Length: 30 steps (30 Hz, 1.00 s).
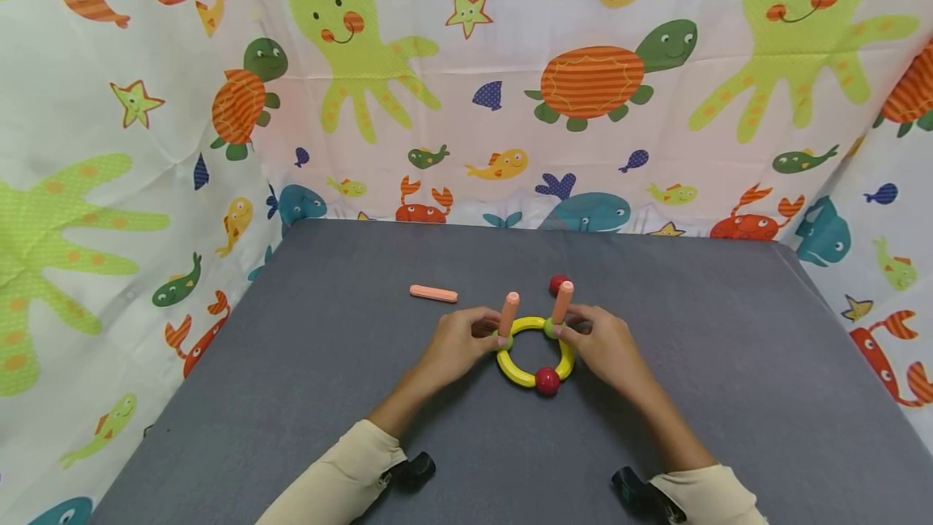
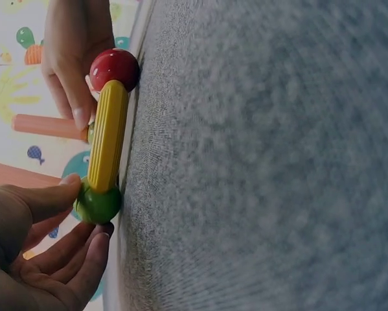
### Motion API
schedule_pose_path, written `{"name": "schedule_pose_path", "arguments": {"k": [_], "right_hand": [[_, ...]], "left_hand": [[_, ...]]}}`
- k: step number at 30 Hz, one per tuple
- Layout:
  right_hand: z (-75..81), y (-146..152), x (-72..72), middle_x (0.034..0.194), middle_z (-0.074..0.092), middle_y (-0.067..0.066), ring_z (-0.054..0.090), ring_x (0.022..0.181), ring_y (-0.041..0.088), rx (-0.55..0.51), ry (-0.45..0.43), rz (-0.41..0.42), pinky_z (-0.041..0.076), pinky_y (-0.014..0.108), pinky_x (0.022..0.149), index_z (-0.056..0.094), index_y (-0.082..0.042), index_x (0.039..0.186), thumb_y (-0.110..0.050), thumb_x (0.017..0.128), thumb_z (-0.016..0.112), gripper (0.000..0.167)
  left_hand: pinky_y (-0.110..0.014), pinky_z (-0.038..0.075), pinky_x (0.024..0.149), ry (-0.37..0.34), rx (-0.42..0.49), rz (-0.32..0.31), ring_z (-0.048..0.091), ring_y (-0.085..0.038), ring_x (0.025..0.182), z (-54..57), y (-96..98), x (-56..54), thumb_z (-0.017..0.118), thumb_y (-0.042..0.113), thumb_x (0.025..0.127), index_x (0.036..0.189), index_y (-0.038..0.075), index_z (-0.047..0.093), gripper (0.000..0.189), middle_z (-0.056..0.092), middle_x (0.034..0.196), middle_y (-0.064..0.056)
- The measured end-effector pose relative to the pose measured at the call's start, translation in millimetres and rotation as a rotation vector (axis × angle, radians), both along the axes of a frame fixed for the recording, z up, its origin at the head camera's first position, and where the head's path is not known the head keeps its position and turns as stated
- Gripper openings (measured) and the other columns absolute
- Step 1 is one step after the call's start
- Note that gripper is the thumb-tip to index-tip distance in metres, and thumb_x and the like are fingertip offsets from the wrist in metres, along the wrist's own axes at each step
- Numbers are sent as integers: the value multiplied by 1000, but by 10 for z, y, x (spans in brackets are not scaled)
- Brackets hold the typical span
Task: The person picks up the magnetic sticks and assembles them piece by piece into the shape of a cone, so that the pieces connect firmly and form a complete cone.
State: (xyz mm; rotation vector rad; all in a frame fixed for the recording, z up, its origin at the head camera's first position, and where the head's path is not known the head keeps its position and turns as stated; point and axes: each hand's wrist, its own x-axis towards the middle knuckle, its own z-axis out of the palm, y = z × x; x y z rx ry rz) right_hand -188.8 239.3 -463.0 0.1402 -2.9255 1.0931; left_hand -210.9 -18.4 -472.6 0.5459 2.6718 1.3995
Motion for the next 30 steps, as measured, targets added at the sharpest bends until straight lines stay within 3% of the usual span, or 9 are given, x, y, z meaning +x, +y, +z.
{"name": "schedule_pose_path", "arguments": {"k": [7,17,24,30], "right_hand": [[-23,-22,-77,113,77,16,71,92,28,-32,25,25,54,34,72,76,-3,122,-29,99,78,35],[-14,-4,-105,115,78,14,73,96,28,-39,-4,55,56,34,75,77,-5,122,-26,97,80,33],[-17,51,-42,108,79,10,69,87,19,-22,23,39,51,30,69,80,-9,115,-26,94,83,27],[-11,97,102,96,74,6,60,77,16,0,24,28,46,28,64,80,-8,112,-26,92,85,28]], "left_hand": [[-24,56,83,7,-21,4,69,-7,93,6,8,17,86,21,91,116,12,80,27,78,105,2],[-23,55,76,-11,-77,-4,67,-4,86,38,25,2,87,25,91,118,11,80,31,77,101,0],[-22,55,75,-56,-62,19,65,-5,86,30,56,-61,89,25,89,114,7,78,33,74,98,1],[-24,54,74,-69,-76,-1,64,-8,85,35,102,-190,88,24,89,111,7,79,29,74,96,0]]}}
